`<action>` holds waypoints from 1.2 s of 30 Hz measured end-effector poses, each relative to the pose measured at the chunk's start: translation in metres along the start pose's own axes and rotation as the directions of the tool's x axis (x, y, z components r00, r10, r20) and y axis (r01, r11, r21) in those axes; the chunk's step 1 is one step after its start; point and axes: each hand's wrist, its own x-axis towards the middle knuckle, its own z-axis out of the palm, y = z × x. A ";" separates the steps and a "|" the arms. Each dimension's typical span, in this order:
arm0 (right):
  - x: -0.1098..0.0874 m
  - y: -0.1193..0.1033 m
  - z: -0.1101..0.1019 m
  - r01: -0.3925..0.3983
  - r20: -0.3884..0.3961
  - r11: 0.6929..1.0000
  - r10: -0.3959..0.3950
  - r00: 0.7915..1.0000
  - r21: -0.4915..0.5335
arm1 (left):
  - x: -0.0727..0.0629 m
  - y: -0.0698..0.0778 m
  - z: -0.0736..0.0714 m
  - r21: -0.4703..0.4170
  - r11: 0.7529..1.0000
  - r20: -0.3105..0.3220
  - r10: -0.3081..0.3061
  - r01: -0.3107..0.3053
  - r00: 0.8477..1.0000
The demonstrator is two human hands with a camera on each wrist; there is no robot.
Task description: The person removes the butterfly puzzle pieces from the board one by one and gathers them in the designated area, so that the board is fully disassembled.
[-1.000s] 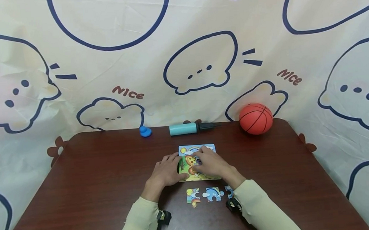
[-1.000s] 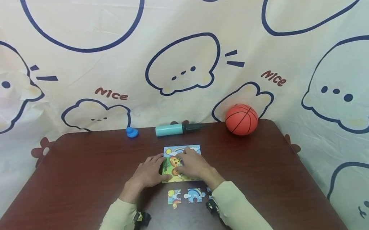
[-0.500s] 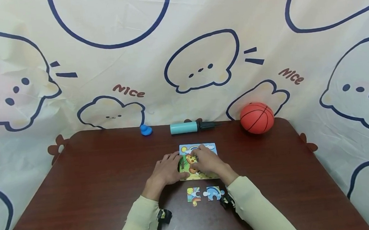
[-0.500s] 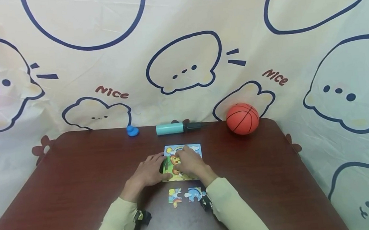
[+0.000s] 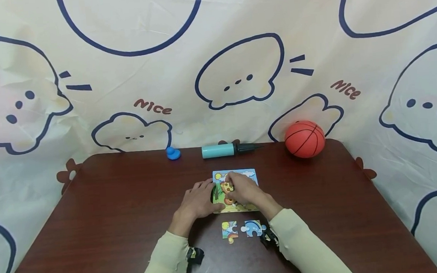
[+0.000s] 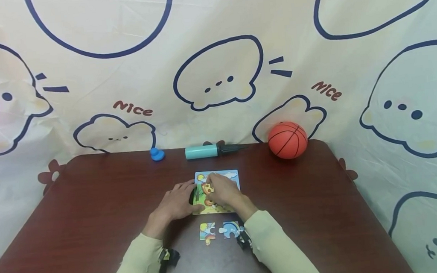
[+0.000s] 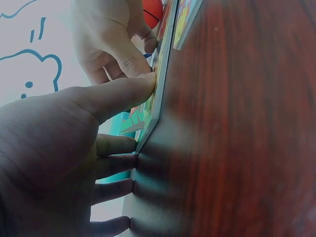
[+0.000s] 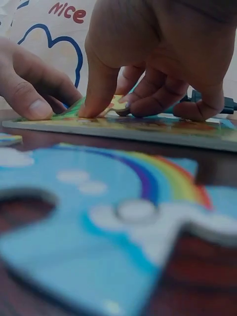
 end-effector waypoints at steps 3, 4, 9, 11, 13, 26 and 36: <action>0.000 0.001 -0.001 0.009 -0.010 1.000 -0.009 1.000 -0.004 | 0.000 0.001 -0.001 -0.005 1.000 -0.002 0.004 -0.004 1.000; -0.001 0.002 -0.001 0.012 -0.011 1.000 -0.012 1.000 -0.005 | 0.001 0.001 -0.001 -0.006 1.000 -0.004 0.008 -0.008 1.000; -0.002 0.005 -0.002 0.035 -0.013 0.999 -0.035 0.999 -0.005 | -0.001 0.002 -0.003 -0.006 1.000 -0.002 0.013 -0.013 1.000; -0.003 0.007 -0.002 0.060 -0.026 0.998 -0.060 0.998 -0.001 | -0.001 0.002 -0.003 -0.005 1.000 0.003 0.009 -0.009 1.000; -0.005 0.009 -0.003 0.083 -0.049 0.997 -0.083 0.995 0.002 | -0.001 0.002 -0.003 -0.005 1.000 0.001 0.009 -0.009 1.000; -0.034 0.017 -0.010 0.126 -0.155 0.991 -0.117 0.981 0.052 | -0.001 0.000 -0.002 -0.015 1.000 -0.001 -0.001 0.001 1.000; -0.063 0.015 -0.015 0.152 -0.141 0.985 -0.141 0.980 0.076 | -0.001 0.000 0.000 -0.013 1.000 -0.009 -0.002 0.002 1.000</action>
